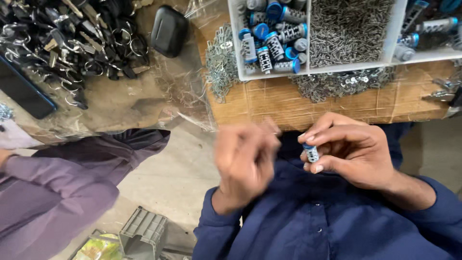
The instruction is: The person assembles small cylindrical key components by inserting metal pins into a blue-and-white plastic housing. They repeatedly pick up pins from a compartmentalized tray, insert them into the cylinder, and place the assembled unit back into the tray.
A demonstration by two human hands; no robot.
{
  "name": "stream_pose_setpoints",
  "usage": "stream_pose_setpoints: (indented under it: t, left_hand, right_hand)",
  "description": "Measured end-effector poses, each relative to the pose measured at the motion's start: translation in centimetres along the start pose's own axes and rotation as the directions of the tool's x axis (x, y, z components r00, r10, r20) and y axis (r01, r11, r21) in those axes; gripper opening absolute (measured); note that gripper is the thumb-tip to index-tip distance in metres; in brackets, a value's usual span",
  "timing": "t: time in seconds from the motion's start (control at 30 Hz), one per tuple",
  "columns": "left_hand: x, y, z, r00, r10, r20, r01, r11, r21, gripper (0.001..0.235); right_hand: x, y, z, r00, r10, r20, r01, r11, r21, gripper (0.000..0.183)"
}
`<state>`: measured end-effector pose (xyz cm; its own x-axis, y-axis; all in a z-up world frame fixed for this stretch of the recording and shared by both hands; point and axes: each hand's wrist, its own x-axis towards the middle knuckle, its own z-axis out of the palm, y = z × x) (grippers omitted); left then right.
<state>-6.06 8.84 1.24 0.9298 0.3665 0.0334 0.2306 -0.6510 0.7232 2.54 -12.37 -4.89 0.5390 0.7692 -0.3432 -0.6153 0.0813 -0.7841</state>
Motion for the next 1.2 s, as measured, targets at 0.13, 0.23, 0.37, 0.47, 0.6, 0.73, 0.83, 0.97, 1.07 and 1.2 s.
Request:
stream_pose_setpoints:
  t: [0.13, 0.23, 0.37, 0.47, 0.6, 0.73, 0.83, 0.97, 1.07, 1.2]
  left_hand:
    - [2.0, -0.2, 0.1, 1.0, -0.009, 0.0, 0.007, 0.87, 0.494, 0.051]
    - [1.5, -0.7, -0.1, 0.991, 0.11, 0.076, -0.129, 0.94, 0.316, 0.038]
    - [-0.1, -2.2, 1.3, 0.978, 0.204, 0.033, -0.206, 0.955, 0.212, 0.019]
    - [-0.4, -2.8, 2.9, 0.987, 0.159, -0.029, -0.145, 0.952, 0.271, 0.018]
    - [-0.3, -1.9, 2.5, 0.993, 0.021, -0.113, 0.002, 0.98, 0.201, 0.019]
    - [-0.6, -0.2, 1.0, 0.992, -0.028, -0.122, 0.046, 0.988, 0.146, 0.019]
    - [-1.1, 0.0, 1.4, 0.997, 0.076, 0.002, -0.072, 0.945, 0.318, 0.035]
    - [-0.8, -1.5, 2.2, 0.976, 0.205, 0.068, -0.216, 0.943, 0.255, 0.031]
    - [-0.4, -2.3, 2.2, 0.957, 0.288, 0.019, -0.287, 0.941, 0.182, 0.021]
    - [-1.2, -0.2, 3.3, 0.984, 0.132, -0.118, -0.113, 0.982, 0.15, 0.018]
  right_hand:
    - [-0.4, -0.6, 0.1, 0.998, -0.051, 0.027, 0.052, 0.998, -0.026, 0.035]
    - [-1.2, -1.2, -0.6, 0.997, -0.071, -0.011, 0.071, 0.997, -0.039, 0.035]
    - [-1.7, -0.4, -1.5, 0.99, -0.079, -0.117, 0.077, 0.997, -0.018, 0.035]
    - [-2.1, 0.1, -1.9, 0.987, -0.071, -0.143, 0.069, 0.997, -0.013, 0.034]
    - [-2.8, -0.4, -1.8, 0.986, -0.078, -0.144, 0.076, 0.997, -0.019, 0.034]
    - [-3.0, -0.8, -2.1, 0.986, -0.118, -0.118, 0.115, 0.993, -0.031, 0.035]
    - [-3.1, -0.5, -2.2, 0.983, -0.108, -0.147, 0.102, 0.994, -0.049, 0.035]
    - [-3.2, -0.6, -2.3, 0.986, -0.12, -0.113, 0.115, 0.992, -0.054, 0.035]
    - [-3.0, -0.8, -2.4, 0.98, -0.143, -0.141, 0.137, 0.989, -0.046, 0.035]
    - [-3.2, -0.6, -2.9, 0.972, -0.158, -0.175, 0.16, 0.987, -0.002, 0.035]
